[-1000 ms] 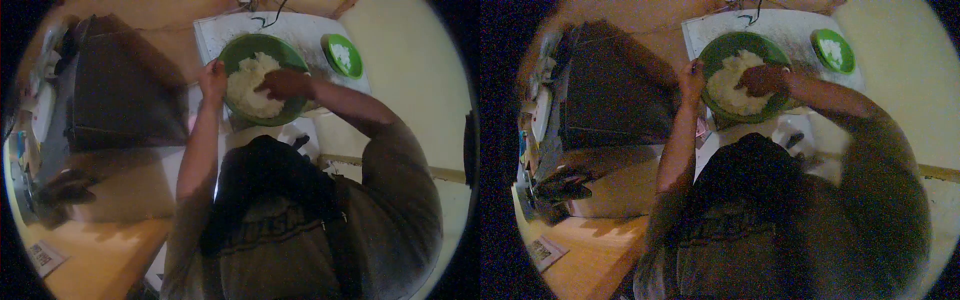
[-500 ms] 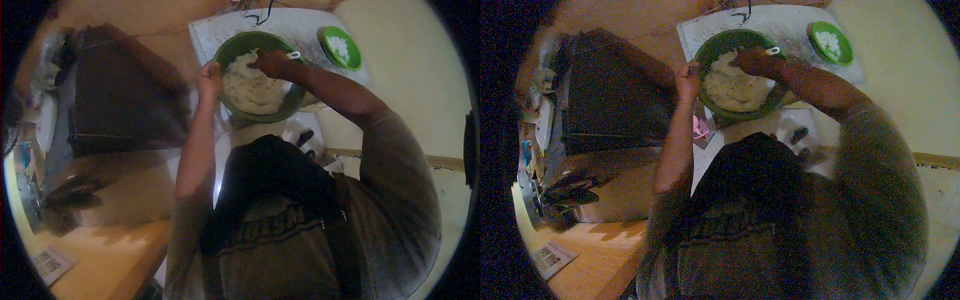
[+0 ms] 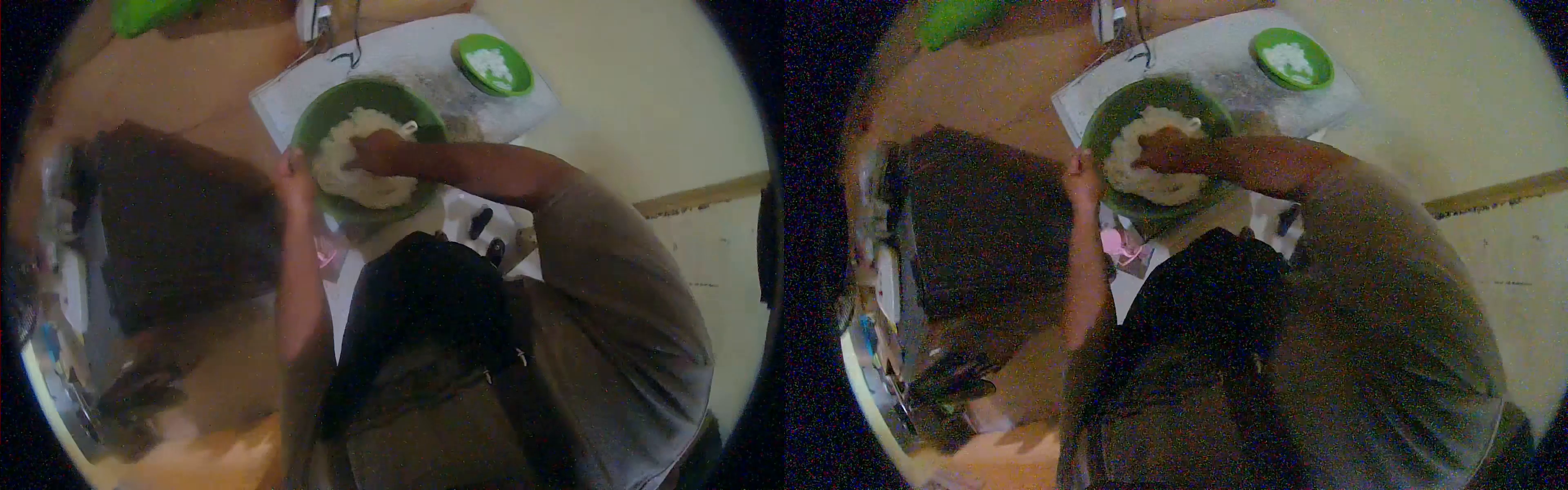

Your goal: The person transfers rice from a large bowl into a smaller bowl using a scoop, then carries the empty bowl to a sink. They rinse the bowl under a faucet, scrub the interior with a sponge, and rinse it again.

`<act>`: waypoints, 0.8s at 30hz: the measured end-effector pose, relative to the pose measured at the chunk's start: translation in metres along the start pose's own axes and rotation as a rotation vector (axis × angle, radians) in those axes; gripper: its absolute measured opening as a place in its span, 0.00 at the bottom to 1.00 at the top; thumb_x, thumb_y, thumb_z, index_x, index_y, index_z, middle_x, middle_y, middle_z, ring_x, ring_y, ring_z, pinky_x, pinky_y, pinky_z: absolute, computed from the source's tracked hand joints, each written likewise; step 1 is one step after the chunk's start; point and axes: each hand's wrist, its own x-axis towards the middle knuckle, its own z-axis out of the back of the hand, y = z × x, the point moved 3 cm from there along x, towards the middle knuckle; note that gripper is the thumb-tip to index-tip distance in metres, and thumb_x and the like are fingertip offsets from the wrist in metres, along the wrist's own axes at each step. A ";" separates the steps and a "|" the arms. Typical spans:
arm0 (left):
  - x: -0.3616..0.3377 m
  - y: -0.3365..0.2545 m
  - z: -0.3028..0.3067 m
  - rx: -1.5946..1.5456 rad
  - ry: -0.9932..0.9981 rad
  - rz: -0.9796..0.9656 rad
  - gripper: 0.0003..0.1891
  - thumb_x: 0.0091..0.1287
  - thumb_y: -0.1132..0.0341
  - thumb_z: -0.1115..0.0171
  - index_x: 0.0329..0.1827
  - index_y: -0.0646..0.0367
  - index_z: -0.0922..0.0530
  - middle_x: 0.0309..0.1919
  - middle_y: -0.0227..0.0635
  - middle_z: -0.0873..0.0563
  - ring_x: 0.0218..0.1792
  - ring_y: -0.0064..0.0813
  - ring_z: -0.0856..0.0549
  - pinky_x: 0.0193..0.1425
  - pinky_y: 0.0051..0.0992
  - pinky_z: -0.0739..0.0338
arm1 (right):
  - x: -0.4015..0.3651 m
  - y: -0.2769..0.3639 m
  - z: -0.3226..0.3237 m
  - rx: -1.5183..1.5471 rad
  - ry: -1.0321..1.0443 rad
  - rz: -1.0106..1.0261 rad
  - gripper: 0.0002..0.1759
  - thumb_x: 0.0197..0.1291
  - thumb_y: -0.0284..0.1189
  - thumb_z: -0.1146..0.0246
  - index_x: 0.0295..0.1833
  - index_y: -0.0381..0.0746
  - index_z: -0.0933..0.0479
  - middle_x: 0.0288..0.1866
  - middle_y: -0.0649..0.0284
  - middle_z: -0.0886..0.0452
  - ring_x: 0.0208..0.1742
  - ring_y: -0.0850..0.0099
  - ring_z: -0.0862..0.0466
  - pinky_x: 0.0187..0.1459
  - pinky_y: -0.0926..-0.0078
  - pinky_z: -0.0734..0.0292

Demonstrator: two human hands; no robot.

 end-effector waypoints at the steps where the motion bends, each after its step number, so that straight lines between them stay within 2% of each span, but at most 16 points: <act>1: 0.001 -0.003 0.002 0.035 -0.015 0.005 0.16 0.69 0.57 0.41 0.43 0.63 0.19 0.36 0.41 0.15 0.37 0.30 0.18 0.45 0.31 0.24 | -0.004 -0.001 0.012 0.000 -0.005 -0.018 0.22 0.64 0.34 0.50 0.62 0.58 0.25 0.52 0.48 0.26 0.42 0.51 0.17 0.40 0.57 0.19; 3: 0.005 -0.004 0.004 0.069 -0.038 0.005 0.17 0.69 0.56 0.41 0.44 0.64 0.19 0.36 0.42 0.14 0.36 0.30 0.18 0.45 0.31 0.24 | -0.005 -0.002 0.029 -0.111 -0.015 -0.070 0.22 0.64 0.35 0.52 0.62 0.55 0.25 0.53 0.50 0.25 0.43 0.52 0.16 0.39 0.57 0.18; 6: 0.007 -0.005 -0.005 0.122 -0.114 -0.092 0.20 0.68 0.54 0.40 0.45 0.66 0.19 0.35 0.43 0.13 0.35 0.30 0.17 0.43 0.31 0.23 | -0.019 0.008 0.020 -0.138 0.031 -0.094 0.23 0.63 0.34 0.51 0.63 0.56 0.26 0.52 0.51 0.24 0.43 0.54 0.16 0.38 0.57 0.18; 8: 0.007 0.002 0.000 0.112 -0.084 0.089 0.22 0.66 0.52 0.39 0.47 0.67 0.19 0.35 0.45 0.13 0.35 0.33 0.17 0.44 0.32 0.23 | -0.042 0.041 0.032 -0.103 0.102 -0.007 0.24 0.63 0.33 0.51 0.64 0.58 0.27 0.52 0.51 0.24 0.43 0.55 0.16 0.38 0.56 0.18; 10: -0.002 -0.021 0.003 0.187 -0.074 0.182 0.22 0.66 0.52 0.38 0.47 0.67 0.19 0.35 0.46 0.13 0.35 0.34 0.16 0.44 0.33 0.23 | -0.061 0.048 0.028 -0.061 0.165 0.088 0.25 0.62 0.31 0.50 0.65 0.60 0.28 0.52 0.51 0.24 0.44 0.56 0.16 0.38 0.55 0.18; 11: -0.004 -0.029 0.003 0.248 -0.046 0.261 0.23 0.65 0.52 0.38 0.47 0.67 0.19 0.36 0.46 0.13 0.35 0.35 0.16 0.44 0.33 0.23 | -0.067 0.036 0.017 -0.082 0.188 0.022 0.26 0.61 0.30 0.49 0.65 0.60 0.29 0.52 0.51 0.25 0.45 0.56 0.16 0.40 0.55 0.18; 12: 0.004 0.000 -0.001 0.263 -0.043 0.260 0.23 0.65 0.52 0.38 0.47 0.67 0.19 0.36 0.46 0.13 0.35 0.35 0.16 0.44 0.33 0.23 | -0.069 0.018 0.005 -0.100 0.213 -0.054 0.28 0.60 0.29 0.47 0.66 0.61 0.30 0.53 0.51 0.25 0.46 0.56 0.16 0.41 0.55 0.18; 13: 0.017 0.042 -0.006 0.333 -0.058 0.123 0.24 0.66 0.51 0.40 0.49 0.66 0.19 0.36 0.47 0.14 0.37 0.38 0.16 0.46 0.35 0.24 | -0.069 0.001 -0.005 -0.095 0.198 -0.052 0.28 0.60 0.29 0.47 0.66 0.61 0.30 0.53 0.51 0.25 0.46 0.56 0.16 0.41 0.55 0.18; 14: 0.028 0.061 -0.011 0.391 -0.071 -0.017 0.25 0.66 0.49 0.42 0.50 0.65 0.20 0.37 0.48 0.14 0.39 0.41 0.16 0.48 0.37 0.24 | -0.066 -0.014 -0.011 -0.011 0.050 -0.044 0.27 0.55 0.30 0.42 0.63 0.56 0.27 0.49 0.51 0.23 0.45 0.56 0.18 0.44 0.54 0.20; 15: 0.024 0.036 -0.012 0.387 -0.063 -0.029 0.25 0.66 0.49 0.42 0.50 0.65 0.20 0.37 0.48 0.14 0.39 0.41 0.16 0.48 0.37 0.24 | -0.067 -0.024 -0.012 0.074 -0.095 -0.042 0.26 0.50 0.32 0.37 0.59 0.51 0.25 0.46 0.52 0.21 0.45 0.56 0.19 0.47 0.54 0.22; 17: -0.008 -0.032 -0.002 0.303 -0.015 0.158 0.24 0.66 0.51 0.41 0.49 0.66 0.20 0.38 0.51 0.15 0.41 0.47 0.17 0.49 0.39 0.25 | -0.075 -0.023 0.002 0.151 -0.130 -0.083 0.30 0.48 0.32 0.35 0.62 0.49 0.28 0.49 0.52 0.21 0.49 0.54 0.20 0.51 0.54 0.23; 18: -0.009 -0.027 0.001 0.296 0.004 0.150 0.24 0.66 0.51 0.41 0.49 0.66 0.20 0.38 0.51 0.15 0.41 0.47 0.17 0.49 0.39 0.25 | -0.081 -0.023 0.011 0.223 -0.163 -0.103 0.35 0.47 0.31 0.34 0.65 0.48 0.30 0.53 0.52 0.21 0.53 0.53 0.21 0.55 0.54 0.25; 19: -0.004 -0.018 0.006 0.274 0.007 0.081 0.23 0.66 0.51 0.41 0.48 0.66 0.20 0.38 0.51 0.15 0.42 0.47 0.17 0.50 0.39 0.25 | -0.089 -0.026 0.015 0.216 -0.161 -0.123 0.35 0.47 0.31 0.34 0.65 0.48 0.30 0.53 0.52 0.21 0.53 0.53 0.21 0.55 0.54 0.25; 21: -0.001 -0.003 0.010 0.244 0.004 0.018 0.23 0.66 0.52 0.41 0.48 0.66 0.19 0.38 0.51 0.15 0.42 0.47 0.17 0.51 0.38 0.25 | -0.107 -0.037 0.025 0.499 -0.253 -0.171 0.41 0.48 0.33 0.32 0.70 0.47 0.36 0.60 0.50 0.24 0.60 0.49 0.25 0.60 0.55 0.28; 22: 0.000 0.002 0.013 0.298 -0.046 -0.008 0.22 0.65 0.54 0.40 0.48 0.66 0.19 0.39 0.50 0.14 0.42 0.44 0.17 0.50 0.37 0.25 | -0.117 -0.043 0.033 0.495 -0.251 -0.174 0.41 0.48 0.33 0.32 0.70 0.47 0.36 0.60 0.50 0.24 0.60 0.49 0.25 0.60 0.55 0.28; 24: -0.002 -0.006 0.013 0.350 -0.109 -0.035 0.20 0.65 0.55 0.39 0.48 0.67 0.19 0.39 0.48 0.14 0.41 0.41 0.17 0.50 0.36 0.25 | -0.144 -0.066 0.047 0.633 -0.242 -0.412 0.41 0.49 0.36 0.30 0.70 0.45 0.36 0.65 0.48 0.28 0.64 0.49 0.28 0.64 0.56 0.31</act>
